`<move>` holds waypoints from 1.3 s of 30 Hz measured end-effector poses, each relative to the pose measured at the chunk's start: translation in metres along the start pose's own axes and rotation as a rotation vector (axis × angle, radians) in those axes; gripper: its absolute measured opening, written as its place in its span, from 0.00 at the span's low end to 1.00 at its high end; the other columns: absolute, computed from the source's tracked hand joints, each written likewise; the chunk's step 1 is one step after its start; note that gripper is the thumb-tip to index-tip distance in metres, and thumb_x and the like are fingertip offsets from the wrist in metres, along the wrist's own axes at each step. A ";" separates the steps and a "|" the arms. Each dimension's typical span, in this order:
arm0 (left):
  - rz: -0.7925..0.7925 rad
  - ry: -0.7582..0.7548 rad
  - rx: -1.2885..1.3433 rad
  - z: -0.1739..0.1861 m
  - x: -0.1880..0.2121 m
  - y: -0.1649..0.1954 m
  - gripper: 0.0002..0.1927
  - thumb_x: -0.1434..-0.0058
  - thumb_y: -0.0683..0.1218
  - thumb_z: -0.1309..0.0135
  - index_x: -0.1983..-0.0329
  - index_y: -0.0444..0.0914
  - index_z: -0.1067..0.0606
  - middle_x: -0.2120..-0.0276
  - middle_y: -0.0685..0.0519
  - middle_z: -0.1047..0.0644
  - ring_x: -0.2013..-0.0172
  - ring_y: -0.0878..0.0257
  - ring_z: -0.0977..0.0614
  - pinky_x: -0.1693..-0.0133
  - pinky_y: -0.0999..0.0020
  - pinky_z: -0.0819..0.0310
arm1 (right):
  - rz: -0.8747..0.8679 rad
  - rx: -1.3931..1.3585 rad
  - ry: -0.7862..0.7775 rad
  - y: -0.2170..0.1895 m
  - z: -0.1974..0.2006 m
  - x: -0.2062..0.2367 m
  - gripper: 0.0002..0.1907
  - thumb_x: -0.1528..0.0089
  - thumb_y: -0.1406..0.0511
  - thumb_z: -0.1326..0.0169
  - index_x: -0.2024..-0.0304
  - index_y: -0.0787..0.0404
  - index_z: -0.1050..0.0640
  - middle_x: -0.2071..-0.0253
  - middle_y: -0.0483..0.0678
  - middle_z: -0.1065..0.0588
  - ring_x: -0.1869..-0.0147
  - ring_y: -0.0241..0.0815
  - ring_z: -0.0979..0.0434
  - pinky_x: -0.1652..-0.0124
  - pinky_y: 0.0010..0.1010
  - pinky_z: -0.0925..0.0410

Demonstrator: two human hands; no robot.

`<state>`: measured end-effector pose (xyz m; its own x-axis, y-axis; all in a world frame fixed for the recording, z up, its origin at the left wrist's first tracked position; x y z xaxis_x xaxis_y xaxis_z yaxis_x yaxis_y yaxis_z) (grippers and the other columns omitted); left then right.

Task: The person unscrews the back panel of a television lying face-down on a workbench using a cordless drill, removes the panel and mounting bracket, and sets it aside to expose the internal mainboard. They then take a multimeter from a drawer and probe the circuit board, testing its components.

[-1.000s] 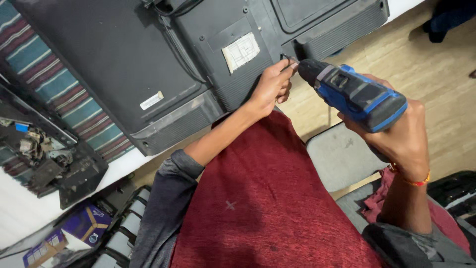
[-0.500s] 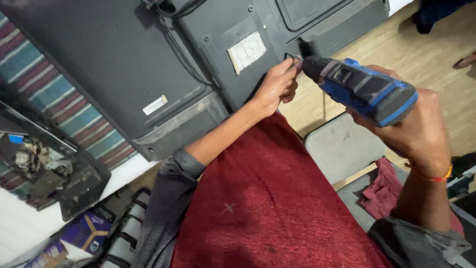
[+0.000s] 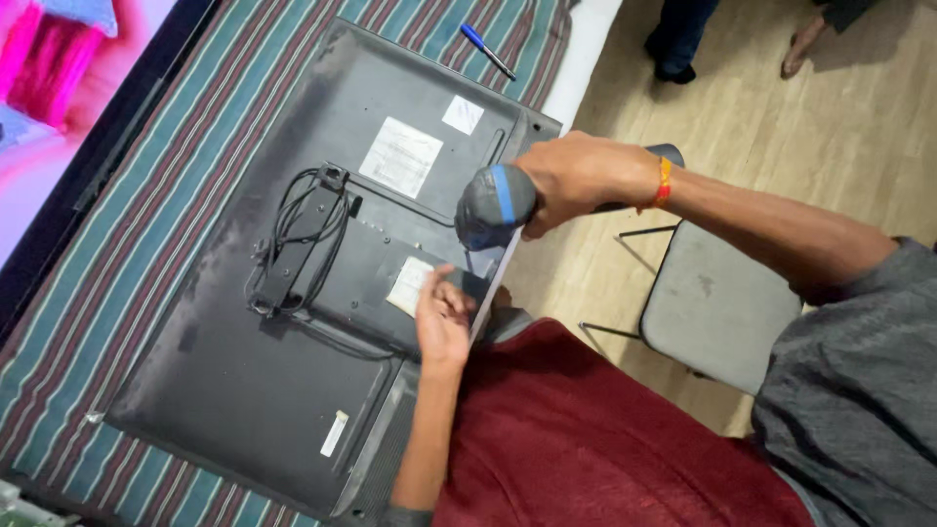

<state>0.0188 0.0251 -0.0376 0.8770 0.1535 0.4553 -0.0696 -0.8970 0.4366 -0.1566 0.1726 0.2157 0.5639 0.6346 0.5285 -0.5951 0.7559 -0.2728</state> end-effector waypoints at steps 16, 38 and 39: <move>-0.342 -0.105 0.048 0.013 -0.038 0.086 0.22 0.24 0.56 0.59 0.48 0.35 0.23 0.51 0.47 0.19 0.49 0.56 0.18 0.43 0.59 0.24 | 0.241 -0.383 0.441 0.001 -0.050 0.067 0.39 0.52 0.61 0.32 0.37 0.51 0.26 0.57 0.49 0.17 0.57 0.48 0.15 0.54 0.40 0.26; -0.221 -0.031 0.214 0.055 -0.114 0.079 0.11 0.29 0.46 0.47 0.50 0.34 0.24 0.61 0.52 0.23 0.59 0.64 0.20 0.52 0.71 0.22 | 0.330 -1.226 0.907 -0.010 -0.129 0.087 0.34 0.44 0.62 0.32 0.38 0.65 0.29 0.46 0.49 0.22 0.43 0.45 0.21 0.43 0.37 0.26; -0.198 -0.058 0.223 0.054 -0.112 0.081 0.11 0.28 0.47 0.47 0.50 0.35 0.24 0.62 0.53 0.24 0.61 0.64 0.22 0.55 0.71 0.24 | 0.320 -1.416 0.870 -0.006 -0.139 0.080 0.32 0.43 0.63 0.33 0.39 0.67 0.28 0.48 0.52 0.21 0.47 0.47 0.20 0.47 0.38 0.25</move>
<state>-0.0596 -0.0870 -0.0949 0.8893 0.3161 0.3304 0.2057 -0.9219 0.3283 -0.0283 0.2413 0.1480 0.9432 0.3092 -0.1214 -0.0686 -0.1764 -0.9819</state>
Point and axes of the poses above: each hand's wrist, its own x-axis away from the middle knuckle, its own z-axis out of the back of the hand, y = z × x, the point moved 1 cm from there along -x, towards the middle knuckle
